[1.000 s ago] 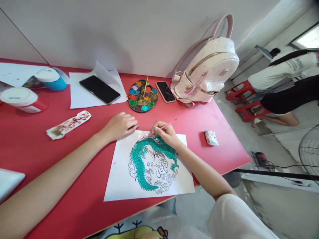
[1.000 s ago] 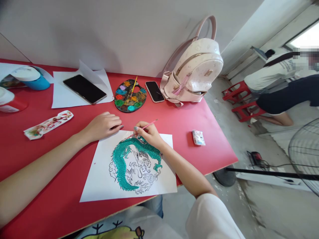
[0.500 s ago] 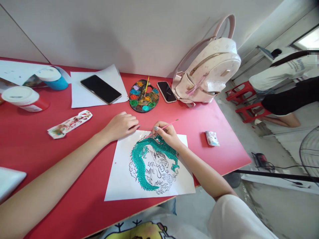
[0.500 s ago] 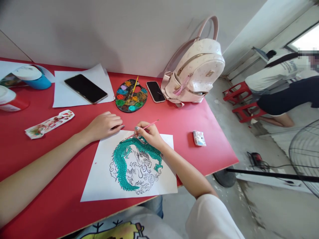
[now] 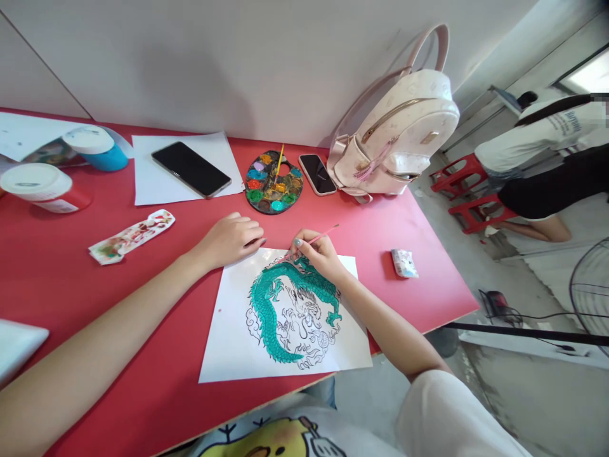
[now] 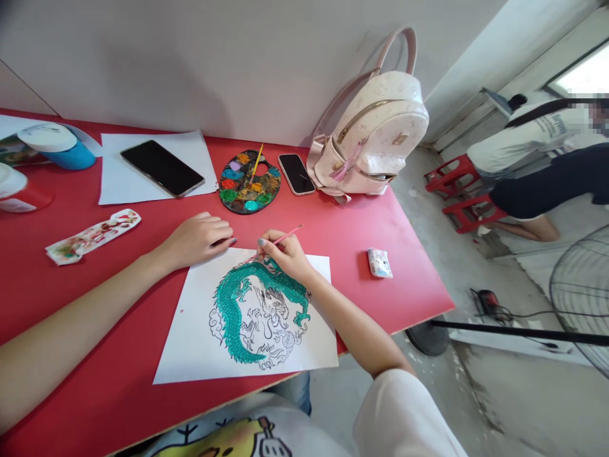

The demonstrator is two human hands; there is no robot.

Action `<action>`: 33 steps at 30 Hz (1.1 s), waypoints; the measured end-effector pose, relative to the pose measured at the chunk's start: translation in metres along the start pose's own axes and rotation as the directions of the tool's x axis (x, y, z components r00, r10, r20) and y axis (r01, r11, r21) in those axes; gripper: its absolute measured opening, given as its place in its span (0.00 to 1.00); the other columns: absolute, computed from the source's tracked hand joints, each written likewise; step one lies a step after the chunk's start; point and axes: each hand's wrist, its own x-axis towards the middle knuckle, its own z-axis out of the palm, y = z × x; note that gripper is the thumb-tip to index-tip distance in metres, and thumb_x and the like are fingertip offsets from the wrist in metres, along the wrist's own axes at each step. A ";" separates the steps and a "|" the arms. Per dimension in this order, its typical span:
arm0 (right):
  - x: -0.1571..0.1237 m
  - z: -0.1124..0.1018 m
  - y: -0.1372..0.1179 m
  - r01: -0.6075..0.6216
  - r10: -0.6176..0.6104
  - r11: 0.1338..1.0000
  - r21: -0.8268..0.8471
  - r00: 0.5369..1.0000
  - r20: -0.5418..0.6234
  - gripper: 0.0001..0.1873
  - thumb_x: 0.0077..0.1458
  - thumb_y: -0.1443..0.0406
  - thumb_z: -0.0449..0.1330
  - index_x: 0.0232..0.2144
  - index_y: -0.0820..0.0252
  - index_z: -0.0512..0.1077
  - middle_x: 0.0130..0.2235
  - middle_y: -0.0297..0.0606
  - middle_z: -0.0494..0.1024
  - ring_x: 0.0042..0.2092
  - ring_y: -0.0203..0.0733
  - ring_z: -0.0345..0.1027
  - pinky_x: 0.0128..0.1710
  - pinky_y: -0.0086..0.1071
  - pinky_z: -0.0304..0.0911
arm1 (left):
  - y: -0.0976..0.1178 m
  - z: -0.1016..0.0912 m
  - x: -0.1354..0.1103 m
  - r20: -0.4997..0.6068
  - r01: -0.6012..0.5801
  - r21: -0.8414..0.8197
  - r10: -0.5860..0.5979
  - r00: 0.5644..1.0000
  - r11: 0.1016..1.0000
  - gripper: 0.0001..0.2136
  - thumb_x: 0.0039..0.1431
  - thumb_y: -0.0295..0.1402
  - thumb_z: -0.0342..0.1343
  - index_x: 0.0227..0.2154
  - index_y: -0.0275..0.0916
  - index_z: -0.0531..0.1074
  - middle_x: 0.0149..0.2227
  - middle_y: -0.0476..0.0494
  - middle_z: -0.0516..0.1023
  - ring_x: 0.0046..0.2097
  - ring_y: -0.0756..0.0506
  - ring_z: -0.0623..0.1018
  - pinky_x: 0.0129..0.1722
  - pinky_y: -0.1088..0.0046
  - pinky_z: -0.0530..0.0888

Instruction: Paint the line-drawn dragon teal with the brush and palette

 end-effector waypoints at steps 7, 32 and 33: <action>0.000 -0.003 -0.001 0.023 -0.022 1.000 0.017 0.999 -0.044 0.30 0.64 0.38 0.60 0.27 0.57 0.72 0.26 0.34 0.75 0.29 0.39 0.71 0.34 0.33 0.69 | -0.001 0.001 -0.001 -0.011 -0.010 0.018 0.011 1.000 1.000 0.18 0.75 0.38 0.46 0.26 0.42 0.68 0.27 0.46 0.75 0.31 0.45 0.71 0.35 0.63 0.62; 0.000 -0.001 -0.002 -0.010 0.008 0.999 -0.039 0.999 -0.048 0.33 0.62 0.35 0.59 0.26 0.56 0.72 0.25 0.33 0.74 0.29 0.39 0.70 0.34 0.34 0.69 | 0.002 -0.003 0.002 0.007 0.019 -0.020 -0.019 1.000 1.000 0.19 0.74 0.39 0.46 0.26 0.43 0.68 0.27 0.46 0.75 0.31 0.45 0.71 0.35 0.63 0.62; 0.000 -0.002 -0.003 -0.005 0.002 0.999 -0.041 0.998 -0.058 0.33 0.62 0.34 0.59 0.26 0.56 0.72 0.24 0.33 0.74 0.28 0.39 0.70 0.33 0.34 0.69 | 0.002 -0.003 0.002 0.009 0.019 -0.016 -0.019 1.000 1.000 0.19 0.75 0.39 0.46 0.26 0.43 0.68 0.27 0.46 0.75 0.31 0.45 0.71 0.35 0.63 0.62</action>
